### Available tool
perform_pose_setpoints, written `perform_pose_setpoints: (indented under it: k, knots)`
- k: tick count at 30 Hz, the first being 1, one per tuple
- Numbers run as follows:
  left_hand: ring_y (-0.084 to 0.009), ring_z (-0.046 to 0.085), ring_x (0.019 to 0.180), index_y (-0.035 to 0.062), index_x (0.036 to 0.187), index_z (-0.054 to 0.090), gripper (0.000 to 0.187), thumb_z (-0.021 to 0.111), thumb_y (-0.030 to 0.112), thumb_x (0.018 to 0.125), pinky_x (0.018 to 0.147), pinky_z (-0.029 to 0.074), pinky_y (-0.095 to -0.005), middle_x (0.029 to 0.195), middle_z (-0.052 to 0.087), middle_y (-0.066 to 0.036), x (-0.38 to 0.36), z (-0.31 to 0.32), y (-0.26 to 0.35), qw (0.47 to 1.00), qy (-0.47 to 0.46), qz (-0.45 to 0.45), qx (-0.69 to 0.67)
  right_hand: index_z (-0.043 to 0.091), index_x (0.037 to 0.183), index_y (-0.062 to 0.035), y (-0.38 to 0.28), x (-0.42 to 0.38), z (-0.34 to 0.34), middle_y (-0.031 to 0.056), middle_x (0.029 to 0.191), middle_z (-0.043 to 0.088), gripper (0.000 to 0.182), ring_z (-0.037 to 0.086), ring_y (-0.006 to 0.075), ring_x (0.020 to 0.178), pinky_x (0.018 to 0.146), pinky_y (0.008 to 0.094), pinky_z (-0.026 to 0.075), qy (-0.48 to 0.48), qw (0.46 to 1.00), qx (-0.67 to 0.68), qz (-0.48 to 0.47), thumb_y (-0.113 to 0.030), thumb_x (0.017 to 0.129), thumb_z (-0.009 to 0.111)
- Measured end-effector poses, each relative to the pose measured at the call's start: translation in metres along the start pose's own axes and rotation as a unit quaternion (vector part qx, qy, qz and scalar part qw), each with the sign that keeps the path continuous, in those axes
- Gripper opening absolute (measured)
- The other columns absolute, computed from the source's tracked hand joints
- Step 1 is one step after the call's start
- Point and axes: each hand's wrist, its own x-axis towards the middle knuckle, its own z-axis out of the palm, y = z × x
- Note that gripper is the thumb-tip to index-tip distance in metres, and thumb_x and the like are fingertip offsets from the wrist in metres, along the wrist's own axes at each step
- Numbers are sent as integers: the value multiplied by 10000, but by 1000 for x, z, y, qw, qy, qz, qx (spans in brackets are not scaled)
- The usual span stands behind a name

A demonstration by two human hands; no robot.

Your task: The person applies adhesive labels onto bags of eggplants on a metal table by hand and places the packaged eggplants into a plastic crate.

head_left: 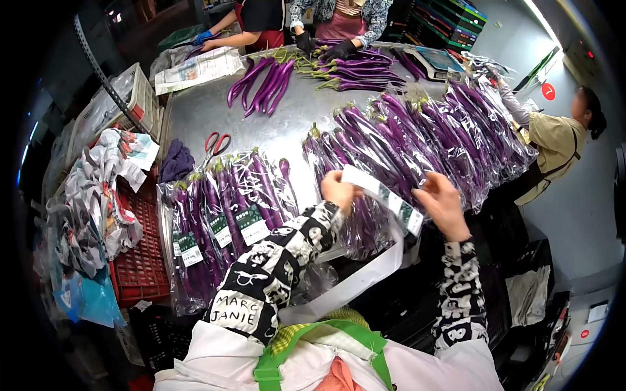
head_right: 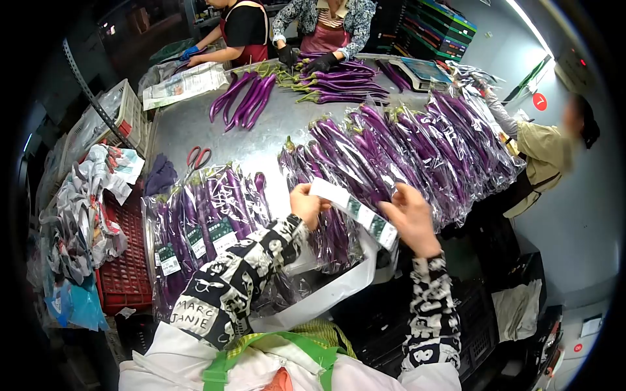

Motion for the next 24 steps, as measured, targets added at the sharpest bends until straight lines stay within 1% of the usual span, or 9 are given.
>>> perform_pose_setpoints:
  k: [2, 4, 6, 8, 11, 12, 16, 20, 24]
  knots:
    - [-227, 657, 613, -70, 1026, 488, 226, 481, -137, 811, 481, 556, -286, 837, 625, -165, 24, -10, 0, 998, 53, 9, -35, 486, 1218, 40, 3, 31, 35, 190, 1015, 578, 589, 580, 271, 911, 811, 371, 479, -17, 990, -100, -98, -220, 750, 733]
    - [-246, 656, 624, -68, 988, 498, 194, 480, -136, 807, 504, 568, -316, 818, 619, -158, 41, -23, -5, 998, 48, 29, 10, 366, 1311, 28, 24, 64, 82, 247, 1149, 469, 754, 458, 389, 1077, 934, 465, 377, -27, 983, -147, -103, -219, 697, 729]
    - [-234, 654, 654, -18, 885, 572, 107, 624, -2, 793, 532, 514, -309, 812, 631, -146, 48, -35, -14, 977, 67, 62, 192, 321, 1340, 8, 25, 90, 114, 243, 1174, 418, 822, 429, 404, 1093, 930, 488, 361, -87, 964, -251, -27, -211, 665, 735]
    - [-307, 639, 740, 24, 819, 615, 89, 618, -10, 736, 662, 498, -366, 801, 636, -162, 52, -43, -30, 881, 83, 294, 362, 340, 1344, -32, 44, 107, 141, 229, 1154, 431, 834, 443, 392, 1076, 906, 481, 367, -57, 940, -331, -59, -195, 634, 745]
    - [-341, 604, 800, 30, 791, 622, 81, 635, 24, 711, 726, 477, -383, 815, 615, -164, 58, -47, -35, 881, 82, 303, 353, 316, 1362, -51, 33, 127, 152, 244, 1085, 469, 893, 462, 380, 1025, 860, 465, 388, -107, 922, -373, -6, -226, 603, 752]
    - [-343, 603, 823, 38, 787, 630, 78, 616, 20, 712, 738, 477, -387, 835, 617, -163, 63, -47, -40, 924, 86, 209, 309, 265, 1388, -62, 25, 135, 148, 264, 1085, 493, 941, 505, 399, 1017, 838, 487, 434, -133, 914, -382, 8, -251, 603, 747]
    - [-353, 601, 841, 42, 790, 638, 104, 576, -6, 722, 755, 480, -399, 845, 618, -165, 67, -47, -43, 892, 131, 222, 371, 164, 1439, -46, -6, 160, 110, 318, 1118, 517, 998, 591, 418, 999, 905, 440, 468, -195, 934, -290, 74, -279, 630, 700]
    - [-369, 591, 863, 33, 817, 633, 124, 546, -13, 742, 782, 474, -416, 880, 608, -182, 68, -35, -44, 883, 141, 230, 385, 127, 1450, 15, -53, 142, 79, 349, 1148, 488, 1005, 556, 450, 1026, 916, 414, 451, -140, 964, -226, 13, -304, 648, 642]
    - [-387, 607, 881, 30, 823, 644, 115, 545, 25, 766, 787, 480, -438, 895, 631, -208, 60, -19, -34, 895, 149, 181, 378, 181, 1443, -1, -68, 99, 107, 286, 1163, 459, 976, 543, 408, 969, 833, 457, 471, -129, 959, -251, -24, -352, 666, 657]
